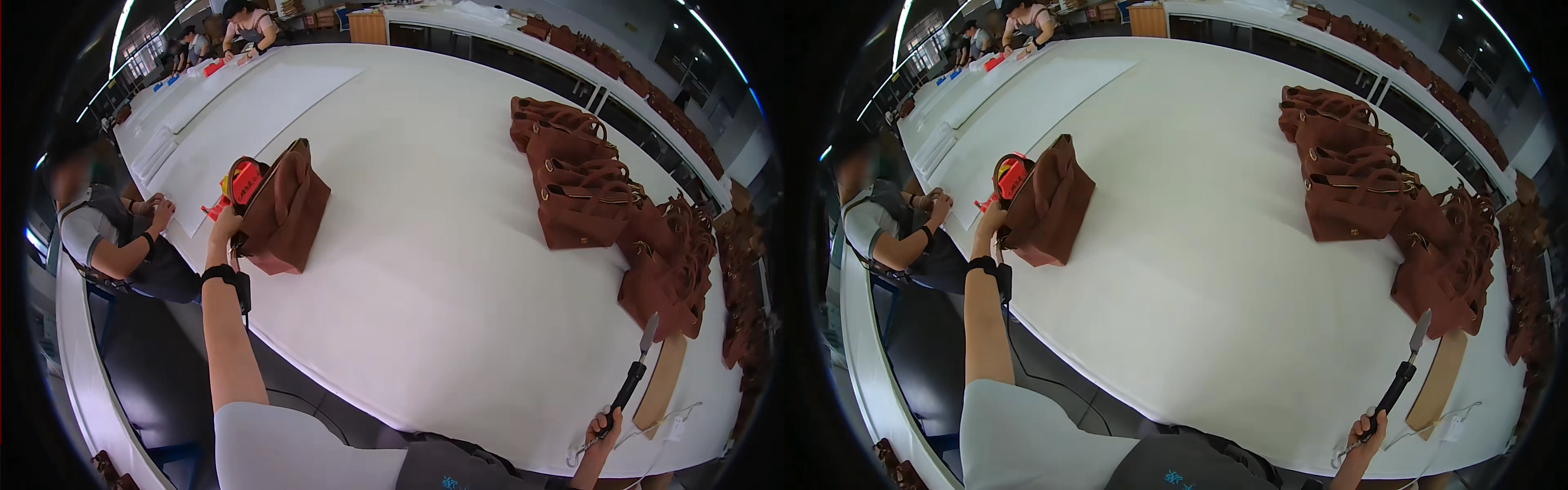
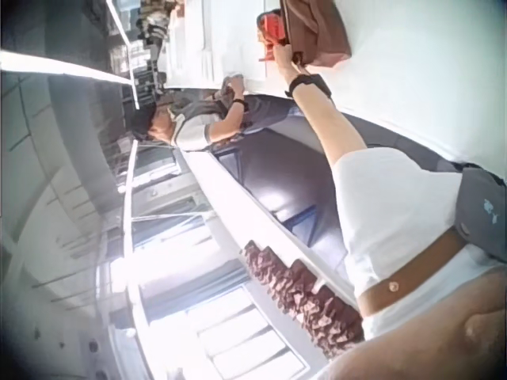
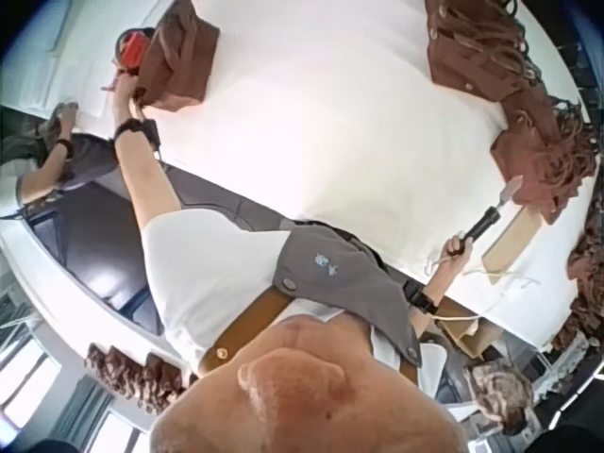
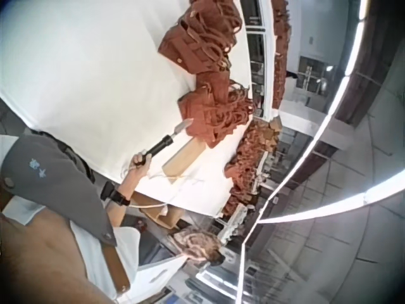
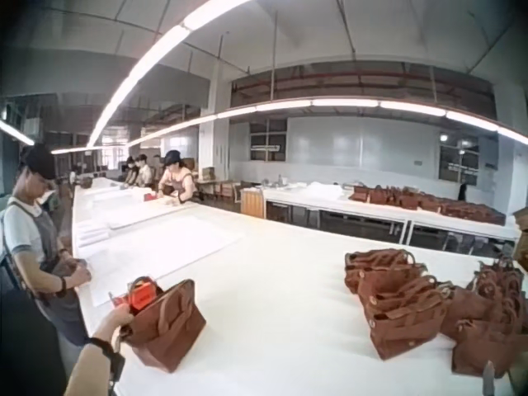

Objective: The person uses a handheld heat tool to press and smooth the interior seams and edges of brown handbags. They handle the bags one at a time, opening the zippers and applying the tool to the inside lining before placing the finished bags on a pile.

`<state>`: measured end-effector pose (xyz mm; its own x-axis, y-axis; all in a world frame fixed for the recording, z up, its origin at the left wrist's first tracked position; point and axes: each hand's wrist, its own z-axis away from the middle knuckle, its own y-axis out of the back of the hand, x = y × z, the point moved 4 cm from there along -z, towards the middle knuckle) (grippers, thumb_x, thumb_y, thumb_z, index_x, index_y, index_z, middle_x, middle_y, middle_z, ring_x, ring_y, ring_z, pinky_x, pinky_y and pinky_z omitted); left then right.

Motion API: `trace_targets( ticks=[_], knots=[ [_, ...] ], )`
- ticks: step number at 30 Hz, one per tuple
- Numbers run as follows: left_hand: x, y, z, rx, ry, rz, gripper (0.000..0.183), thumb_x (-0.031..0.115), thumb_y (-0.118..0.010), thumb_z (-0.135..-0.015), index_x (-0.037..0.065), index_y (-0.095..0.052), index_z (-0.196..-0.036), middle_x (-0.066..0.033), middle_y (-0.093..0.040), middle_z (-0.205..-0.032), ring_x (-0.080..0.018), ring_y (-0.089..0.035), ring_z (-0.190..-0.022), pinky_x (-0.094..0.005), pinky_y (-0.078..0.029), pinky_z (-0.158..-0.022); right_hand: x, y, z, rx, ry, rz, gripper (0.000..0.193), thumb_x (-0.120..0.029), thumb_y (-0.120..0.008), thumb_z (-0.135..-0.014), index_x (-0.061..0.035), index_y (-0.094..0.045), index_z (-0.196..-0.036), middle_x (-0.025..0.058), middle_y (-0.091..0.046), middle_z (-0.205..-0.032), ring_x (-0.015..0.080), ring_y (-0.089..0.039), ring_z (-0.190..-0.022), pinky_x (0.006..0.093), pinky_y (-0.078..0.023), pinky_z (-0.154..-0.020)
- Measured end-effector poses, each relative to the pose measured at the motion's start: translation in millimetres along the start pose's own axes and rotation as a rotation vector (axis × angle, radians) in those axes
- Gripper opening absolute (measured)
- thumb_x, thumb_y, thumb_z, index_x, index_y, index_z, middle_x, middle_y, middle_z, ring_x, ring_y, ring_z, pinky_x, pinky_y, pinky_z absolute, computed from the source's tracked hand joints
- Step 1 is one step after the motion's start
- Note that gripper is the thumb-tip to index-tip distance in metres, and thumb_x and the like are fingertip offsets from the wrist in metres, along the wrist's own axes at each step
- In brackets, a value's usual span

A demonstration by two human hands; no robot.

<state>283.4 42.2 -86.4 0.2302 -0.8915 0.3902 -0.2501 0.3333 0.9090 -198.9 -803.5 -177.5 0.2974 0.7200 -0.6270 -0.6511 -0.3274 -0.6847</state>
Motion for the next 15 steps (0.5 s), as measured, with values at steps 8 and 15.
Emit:
trace_targets(
  ticks=[8, 15],
  knots=[
    [58, -5, -2, -0.359, 0.123, 0.331, 0.05, 0.046, -0.064, -0.08, 0.006, -0.058, -0.109, -0.0086, -0.065, -0.09, -0.0193, -0.064, -0.073, -0.0325, -0.05, -0.058, 1, -9, 24, 0.068, 0.039, -0.082, 0.02, -0.02, -0.059, -0.09, -0.0013, -0.053, -0.087, 0.006, -0.057, -0.077, 0.0092, -0.047, -0.051, 0.0229, -0.036, -0.044],
    [290, 23, 62, 0.399, -0.584, 0.294, 0.03, 0.005, -0.051, -0.089, -0.003, -0.056, -0.118, -0.0168, -0.061, -0.115, -0.029, -0.06, -0.104, -0.0358, -0.048, -0.086, 6, -6, 10, -0.008, -0.028, -0.23, 0.052, -0.015, -0.057, -0.089, -0.0167, -0.038, -0.137, 0.0029, -0.056, -0.084, 0.0063, -0.042, -0.053, 0.0202, -0.035, -0.047]
  ],
)
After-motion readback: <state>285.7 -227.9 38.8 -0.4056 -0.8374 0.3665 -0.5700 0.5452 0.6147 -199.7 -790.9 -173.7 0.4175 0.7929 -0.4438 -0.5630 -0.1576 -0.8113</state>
